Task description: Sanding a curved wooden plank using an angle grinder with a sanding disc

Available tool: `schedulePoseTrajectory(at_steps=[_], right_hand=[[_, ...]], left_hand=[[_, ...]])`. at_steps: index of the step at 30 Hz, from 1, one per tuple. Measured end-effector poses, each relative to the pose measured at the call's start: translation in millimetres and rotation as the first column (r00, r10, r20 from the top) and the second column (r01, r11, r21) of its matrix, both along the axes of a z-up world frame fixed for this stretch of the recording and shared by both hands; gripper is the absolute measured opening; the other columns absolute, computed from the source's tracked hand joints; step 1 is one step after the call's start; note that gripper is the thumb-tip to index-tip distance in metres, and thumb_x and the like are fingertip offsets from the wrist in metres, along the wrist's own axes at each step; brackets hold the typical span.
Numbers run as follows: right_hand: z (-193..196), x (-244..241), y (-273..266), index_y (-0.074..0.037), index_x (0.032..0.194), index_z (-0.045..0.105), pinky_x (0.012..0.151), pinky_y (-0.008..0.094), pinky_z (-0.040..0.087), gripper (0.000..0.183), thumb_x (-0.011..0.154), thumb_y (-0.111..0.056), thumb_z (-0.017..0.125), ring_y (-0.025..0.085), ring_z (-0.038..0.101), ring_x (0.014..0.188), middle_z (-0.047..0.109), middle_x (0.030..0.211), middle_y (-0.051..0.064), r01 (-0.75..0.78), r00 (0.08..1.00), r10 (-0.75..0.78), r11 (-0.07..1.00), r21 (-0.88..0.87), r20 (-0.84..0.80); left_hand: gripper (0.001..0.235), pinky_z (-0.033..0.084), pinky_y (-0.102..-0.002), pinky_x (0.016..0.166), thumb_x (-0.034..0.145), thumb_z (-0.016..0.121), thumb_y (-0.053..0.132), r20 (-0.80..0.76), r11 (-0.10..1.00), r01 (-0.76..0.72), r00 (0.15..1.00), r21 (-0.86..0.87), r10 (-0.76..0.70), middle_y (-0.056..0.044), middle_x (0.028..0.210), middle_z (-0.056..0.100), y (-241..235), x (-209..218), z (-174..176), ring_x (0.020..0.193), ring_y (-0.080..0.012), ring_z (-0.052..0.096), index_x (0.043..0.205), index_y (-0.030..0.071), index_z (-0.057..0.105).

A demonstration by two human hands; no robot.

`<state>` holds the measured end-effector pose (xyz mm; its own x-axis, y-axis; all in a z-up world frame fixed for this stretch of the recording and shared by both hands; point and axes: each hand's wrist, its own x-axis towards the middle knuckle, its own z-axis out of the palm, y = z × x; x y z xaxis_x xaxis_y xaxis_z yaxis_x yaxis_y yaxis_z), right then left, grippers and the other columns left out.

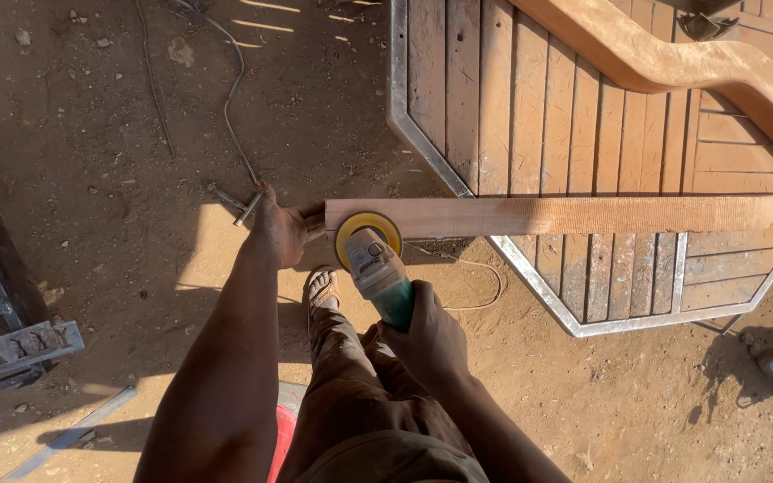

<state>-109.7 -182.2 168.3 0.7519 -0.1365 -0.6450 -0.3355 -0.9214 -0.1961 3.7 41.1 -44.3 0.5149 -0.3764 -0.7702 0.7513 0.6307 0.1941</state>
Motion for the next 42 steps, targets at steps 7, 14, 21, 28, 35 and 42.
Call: schedulePoseTrajectory(at_steps=[7, 14, 21, 28, 35, 42], right_hand=[[-2.5, -7.5, -20.3, -0.014, 0.116, 0.045, 0.068, 0.061, 0.045, 0.058, 0.077, -0.047, 0.074, 0.054, 0.064, 0.09, 0.072, 0.105, 0.02, 0.2, 0.979, -0.196, 0.979, -0.049, 0.06], [9.8, 2.2, -35.7, -0.018, 0.123, 0.043, 0.066, 0.061, 0.046, 0.061, 0.079, -0.048, 0.072, 0.053, 0.065, 0.089, 0.071, 0.11, 0.016, 0.151, 0.988, -0.152, 0.988, -0.035, -0.022], [28.5, 19.1, -132.7, -0.007, 0.132, 0.039, 0.096, 0.068, 0.047, 0.072, 0.081, -0.045, 0.074, 0.057, 0.062, 0.114, 0.064, 0.118, 0.032, 0.594, 0.784, -0.583, 0.805, 0.015, 0.215], [39.5, 26.3, -115.1, -0.009, 0.131, 0.039, 0.099, 0.065, 0.048, 0.075, 0.079, -0.048, 0.076, 0.053, 0.064, 0.115, 0.066, 0.117, 0.03, 0.62, 0.764, -0.593, 0.783, -0.036, 0.253], [17.6, 31.2, -32.5, -0.014, 0.127, 0.041, 0.091, 0.069, 0.052, 0.065, 0.079, -0.042, 0.075, 0.059, 0.066, 0.101, 0.064, 0.113, 0.026, 0.184, 0.981, -0.185, 0.983, 0.028, 0.054], [48.5, 44.0, -69.0, -0.007, 0.132, 0.041, 0.096, 0.067, 0.051, 0.064, 0.084, -0.035, 0.073, 0.058, 0.065, 0.11, 0.065, 0.116, 0.03, 0.347, 0.935, -0.345, 0.938, -0.015, 0.085]], left_hand=[[0.116, 0.038, -0.045, 0.121, 0.088, -0.003, 0.084, -0.027, 0.999, -0.018, 0.999, 0.052, 0.02, -0.023, 0.123, 0.071, -3.0, -1.1, 12.0, 0.127, -0.0358, 0.063, 0.122, 0.0, 0.07], [0.117, -0.018, -0.056, 0.122, 0.085, -0.008, 0.086, -0.111, 0.995, 0.068, 0.992, 0.073, -0.059, -0.017, 0.133, 0.07, -8.5, -5.6, 18.9, 0.15, -0.0283, 0.049, 0.134, 0.012, 0.069], [0.11, -0.022, -0.061, 0.121, 0.078, -0.009, 0.087, -0.073, 0.997, 0.073, 0.995, -0.016, -0.074, 0.003, 0.125, 0.072, -5.1, -0.3, -3.9, 0.144, -0.0247, 0.049, 0.123, 0.023, 0.068], [0.106, -0.02, -0.06, 0.122, 0.082, -0.011, 0.084, -0.092, 0.997, 0.077, 0.993, 0.005, -0.076, 0.003, 0.127, 0.072, -2.6, -6.4, 2.9, 0.145, -0.023, 0.048, 0.122, 0.025, 0.067], [0.108, -0.022, -0.061, 0.121, 0.084, -0.013, 0.082, -0.068, 0.995, 0.092, 0.994, 0.034, -0.089, 0.0, 0.126, 0.073, -0.8, -8.1, 2.1, 0.145, -0.0259, 0.047, 0.124, 0.023, 0.068], [0.104, -0.023, -0.062, 0.12, 0.087, -0.008, 0.084, -0.033, 0.987, 0.134, 0.991, 0.088, -0.132, 0.003, 0.133, 0.07, -3.9, -9.2, -23.5, 0.148, -0.0257, 0.043, 0.131, 0.024, 0.065]])
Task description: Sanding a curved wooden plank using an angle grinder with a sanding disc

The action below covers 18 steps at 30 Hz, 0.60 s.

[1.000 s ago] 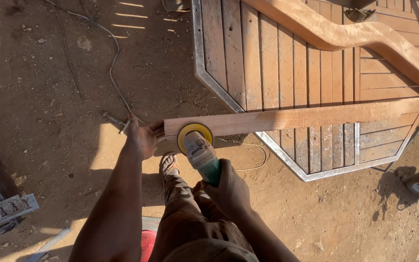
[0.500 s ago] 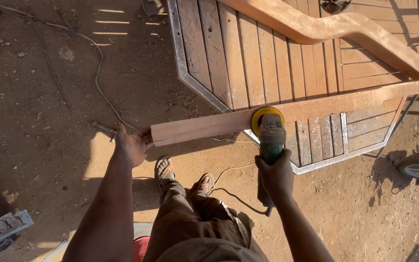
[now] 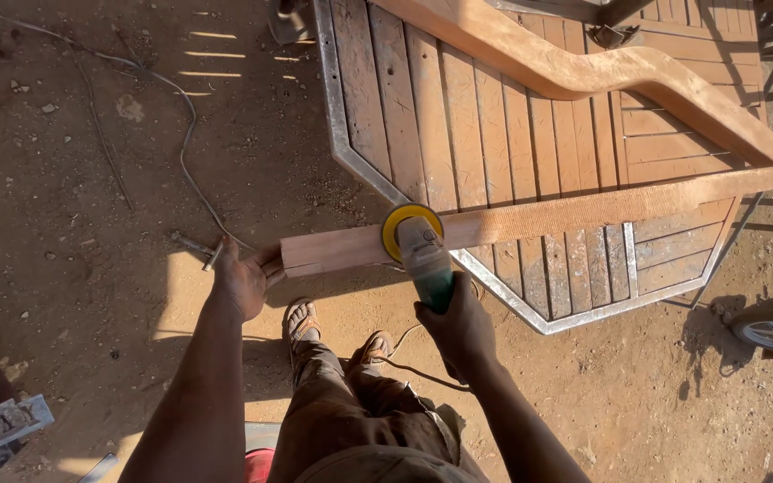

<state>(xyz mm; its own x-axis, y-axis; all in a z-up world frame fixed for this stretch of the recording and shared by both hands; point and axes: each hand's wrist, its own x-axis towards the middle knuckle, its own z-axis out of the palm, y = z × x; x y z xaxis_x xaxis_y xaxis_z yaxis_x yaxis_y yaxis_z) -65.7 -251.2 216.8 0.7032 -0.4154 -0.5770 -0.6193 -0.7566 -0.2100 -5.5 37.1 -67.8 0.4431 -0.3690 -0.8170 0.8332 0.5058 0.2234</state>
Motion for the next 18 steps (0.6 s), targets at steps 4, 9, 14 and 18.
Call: schedulePoseTrajectory(at_steps=[4, 9, 14, 18], right_hand=[[-16.5, -6.9, -79.2, -0.012, 0.133, 0.041, 0.097, 0.063, 0.051, 0.074, 0.079, -0.049, 0.076, 0.052, 0.066, 0.111, 0.067, 0.116, 0.026, 0.155, 0.984, -0.147, 0.985, -0.081, 0.101], [-7.2, 1.9, -76.1, -0.007, 0.13, 0.044, 0.095, 0.064, 0.05, 0.076, 0.079, -0.048, 0.08, 0.052, 0.066, 0.112, 0.067, 0.114, 0.03, 0.238, 0.96, -0.215, 0.964, -0.119, 0.182], [-18.2, 8.5, 18.8, -0.01, 0.127, 0.04, 0.091, 0.067, 0.051, 0.066, 0.081, -0.044, 0.072, 0.057, 0.066, 0.106, 0.066, 0.115, 0.03, -0.03, 0.998, 0.031, 0.999, -0.029, 0.048], [-45.2, 6.1, 66.3, -0.013, 0.123, 0.041, 0.084, 0.069, 0.053, 0.063, 0.079, -0.045, 0.073, 0.058, 0.067, 0.096, 0.062, 0.116, 0.025, -0.383, 0.923, 0.382, 0.923, 0.032, 0.038]], left_hand=[[0.105, -0.024, -0.062, 0.12, 0.086, -0.007, 0.086, -0.009, 1.0, 0.003, 1.0, -0.02, -0.003, 0.004, 0.134, 0.07, -0.9, 0.5, -11.7, 0.148, -0.0234, 0.044, 0.13, 0.026, 0.067], [0.109, -0.024, -0.063, 0.12, 0.085, -0.009, 0.086, 0.012, 1.0, -0.011, 1.0, 0.006, 0.011, 0.002, 0.134, 0.07, -1.6, 0.6, -5.8, 0.151, -0.0272, 0.04, 0.131, 0.023, 0.067], [0.11, -0.023, -0.064, 0.12, 0.084, -0.009, 0.088, 0.039, 1.0, -0.021, 0.999, -0.012, 0.021, 0.002, 0.137, 0.068, -1.8, -0.6, -10.8, 0.152, -0.0274, 0.037, 0.133, 0.025, 0.067], [0.107, -0.021, -0.063, 0.122, 0.09, -0.006, 0.084, 0.079, 0.998, -0.044, 0.996, -0.041, 0.047, -0.004, 0.141, 0.066, 1.6, -8.6, -6.6, 0.152, -0.0301, 0.035, 0.135, 0.021, 0.067]])
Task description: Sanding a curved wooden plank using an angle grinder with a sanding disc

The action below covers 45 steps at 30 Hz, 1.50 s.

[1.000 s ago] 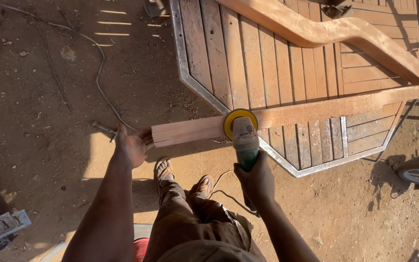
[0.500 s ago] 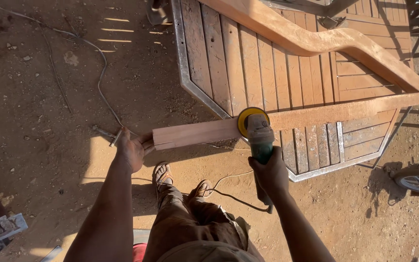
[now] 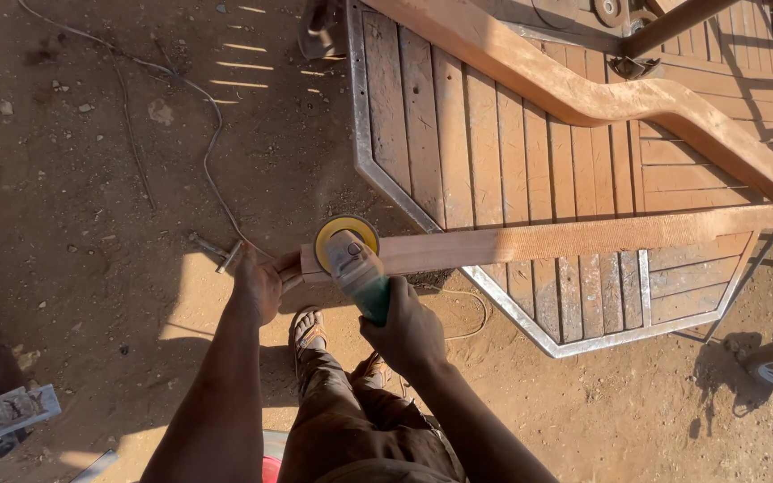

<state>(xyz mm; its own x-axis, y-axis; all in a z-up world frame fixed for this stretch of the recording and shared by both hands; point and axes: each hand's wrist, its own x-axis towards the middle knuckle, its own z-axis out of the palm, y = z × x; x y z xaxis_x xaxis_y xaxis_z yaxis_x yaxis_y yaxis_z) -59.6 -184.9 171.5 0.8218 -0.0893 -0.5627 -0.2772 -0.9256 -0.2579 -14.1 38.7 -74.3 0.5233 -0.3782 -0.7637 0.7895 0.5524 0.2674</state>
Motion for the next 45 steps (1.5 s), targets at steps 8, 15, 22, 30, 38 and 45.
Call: schedulePoseTrajectory(at_steps=[8, 15, 22, 30, 38, 45], right_hand=[[34.3, 3.8, -74.5, -0.011, 0.129, 0.041, 0.09, 0.068, 0.053, 0.067, 0.08, -0.043, 0.073, 0.058, 0.066, 0.103, 0.063, 0.116, 0.026, 0.236, 0.972, -0.236, 0.969, -0.076, 0.008], [33.8, -2.6, -246.2, -0.012, 0.132, 0.042, 0.095, 0.064, 0.052, 0.078, 0.077, -0.054, 0.078, 0.051, 0.066, 0.113, 0.068, 0.118, 0.028, 0.573, 0.815, -0.54, 0.804, -0.157, 0.212], [43.4, 0.1, -261.0, -0.011, 0.128, 0.042, 0.1, 0.06, 0.05, 0.071, 0.08, -0.051, 0.076, 0.05, 0.064, 0.115, 0.065, 0.118, 0.027, 0.723, 0.669, -0.669, 0.686, -0.076, 0.324], [32.3, -18.7, -135.9, -0.013, 0.127, 0.04, 0.091, 0.065, 0.054, 0.064, 0.08, -0.04, 0.074, 0.053, 0.067, 0.106, 0.063, 0.118, 0.023, 0.294, 0.953, -0.296, 0.955, 0.037, 0.057], [42.6, -28.4, -205.3, -0.012, 0.123, 0.041, 0.083, 0.064, 0.057, 0.063, 0.082, -0.045, 0.074, 0.053, 0.068, 0.1, 0.061, 0.115, 0.021, 0.307, 0.947, -0.304, 0.951, -0.016, 0.101], [32.1, -47.0, -371.0, -0.015, 0.124, 0.043, 0.094, 0.061, 0.053, 0.068, 0.08, -0.058, 0.072, 0.049, 0.068, 0.108, 0.07, 0.109, 0.026, 0.59, 0.787, -0.551, 0.804, -0.077, 0.278]], left_hand=[[0.096, 0.025, -0.056, 0.123, 0.088, 0.065, 0.072, 0.18, 0.887, 0.081, 0.967, 0.455, -0.181, -0.024, 0.153, 0.046, -43.4, 6.1, 105.5, 0.145, -0.0419, 0.04, 0.154, 0.006, 0.043], [0.098, 0.041, -0.056, 0.112, 0.077, 0.078, 0.079, 0.028, 0.586, 0.23, 0.917, 0.777, -0.397, -0.021, 0.136, 0.064, -73.6, 3.7, 31.0, 0.133, -0.0377, 0.057, 0.142, 0.01, 0.054], [0.079, 0.056, -0.048, 0.096, 0.086, 0.081, 0.061, 0.1, 0.599, 0.144, 0.929, 0.788, -0.356, -0.025, 0.124, 0.067, -67.8, 7.5, 23.8, 0.118, -0.0372, 0.067, 0.13, -0.002, 0.062], [0.073, 0.064, -0.043, 0.071, 0.096, 0.076, 0.056, 0.155, 0.566, 0.085, 0.919, 0.82, -0.363, -0.027, 0.103, 0.068, -68.1, -4.6, 24.5, 0.089, -0.0364, 0.074, 0.124, -0.009, 0.062], [0.07, 0.06, -0.043, 0.084, 0.102, 0.075, 0.041, 0.162, 0.62, 0.016, 0.96, 0.785, -0.23, -0.037, 0.124, 0.052, -88.0, 2.8, 53.6, 0.104, -0.0479, 0.066, 0.135, -0.014, 0.046], [0.087, 0.06, -0.037, 0.075, 0.101, 0.068, 0.073, 0.017, 0.399, 0.133, 0.937, 0.907, -0.35, -0.021, 0.096, 0.074, -74.8, 2.1, -34.9, 0.078, -0.0311, 0.076, 0.13, -0.008, 0.055]])
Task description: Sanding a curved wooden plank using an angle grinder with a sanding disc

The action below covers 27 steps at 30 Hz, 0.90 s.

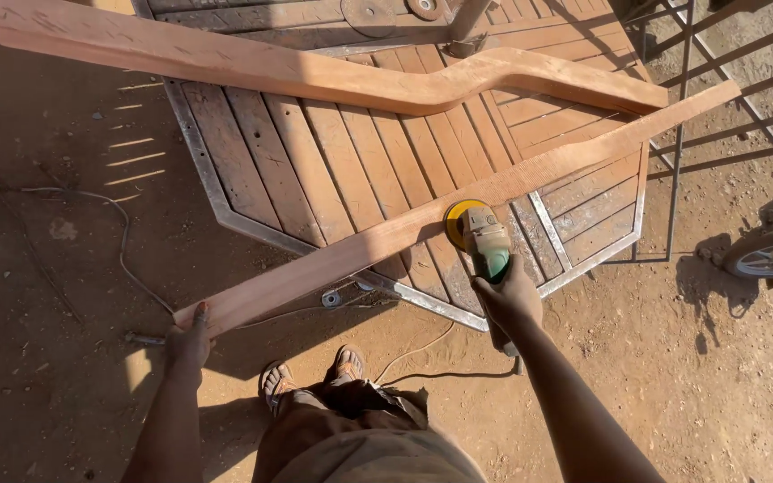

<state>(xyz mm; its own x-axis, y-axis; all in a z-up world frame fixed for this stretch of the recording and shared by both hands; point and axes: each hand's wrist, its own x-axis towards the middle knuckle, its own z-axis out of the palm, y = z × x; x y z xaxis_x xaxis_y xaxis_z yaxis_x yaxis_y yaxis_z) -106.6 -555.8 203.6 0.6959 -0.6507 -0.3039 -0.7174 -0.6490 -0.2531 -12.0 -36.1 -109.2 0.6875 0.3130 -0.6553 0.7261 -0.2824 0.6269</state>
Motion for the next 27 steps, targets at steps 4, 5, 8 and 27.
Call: schedulePoseTrajectory(at_steps=[4, 5, 8, 27], right_hand=[[7.5, 4.6, -3.2, -0.011, 0.119, 0.042, 0.091, 0.063, 0.051, 0.066, 0.081, -0.056, 0.072, 0.053, 0.068, 0.107, 0.069, 0.107, 0.03, 0.032, 0.998, -0.033, 0.999, 0.021, 0.055], [6.2, 5.7, 8.8, -0.012, 0.119, 0.041, 0.093, 0.063, 0.052, 0.064, 0.081, -0.053, 0.072, 0.052, 0.068, 0.107, 0.069, 0.108, 0.03, 0.01, 0.999, -0.012, 0.999, 0.047, 0.041], [7.7, 15.2, 62.0, -0.013, 0.114, 0.041, 0.077, 0.06, 0.049, 0.055, 0.08, -0.039, 0.075, 0.05, 0.068, 0.092, 0.071, 0.1, 0.025, -0.063, 0.998, 0.065, 0.991, 0.119, -0.006], [39.5, 31.1, -31.6, -0.011, 0.13, 0.043, 0.078, 0.058, 0.053, 0.066, 0.081, -0.047, 0.068, 0.044, 0.07, 0.096, 0.073, 0.113, 0.018, 0.018, 0.998, -0.02, 0.999, -0.036, -0.057]], left_hand=[[0.076, 0.06, -0.035, 0.074, 0.102, 0.072, 0.06, 0.05, 0.998, -0.043, 0.998, -0.041, 0.045, -0.025, 0.102, 0.071, -10.0, -10.3, 28.1, 0.083, -0.0291, 0.075, 0.134, -0.007, 0.055], [0.08, 0.059, -0.036, 0.076, 0.103, 0.072, 0.061, 0.062, 0.995, -0.073, 0.995, -0.061, 0.077, -0.029, 0.101, 0.07, -12.4, -12.4, 33.9, 0.086, -0.0321, 0.074, 0.133, -0.011, 0.053], [0.078, 0.058, -0.041, 0.076, 0.103, 0.069, 0.06, 0.026, 0.988, -0.13, 0.991, -0.085, 0.132, -0.026, 0.112, 0.067, -24.6, -0.1, 56.2, 0.087, -0.0339, 0.071, 0.138, -0.008, 0.051], [0.078, 0.034, -0.042, 0.038, 0.1, 0.058, 0.07, -0.166, 0.997, -0.073, 0.983, 0.026, 0.076, -0.019, 0.105, 0.071, -18.7, 4.1, 49.9, 0.088, -0.0311, 0.073, 0.145, 0.007, 0.046]])
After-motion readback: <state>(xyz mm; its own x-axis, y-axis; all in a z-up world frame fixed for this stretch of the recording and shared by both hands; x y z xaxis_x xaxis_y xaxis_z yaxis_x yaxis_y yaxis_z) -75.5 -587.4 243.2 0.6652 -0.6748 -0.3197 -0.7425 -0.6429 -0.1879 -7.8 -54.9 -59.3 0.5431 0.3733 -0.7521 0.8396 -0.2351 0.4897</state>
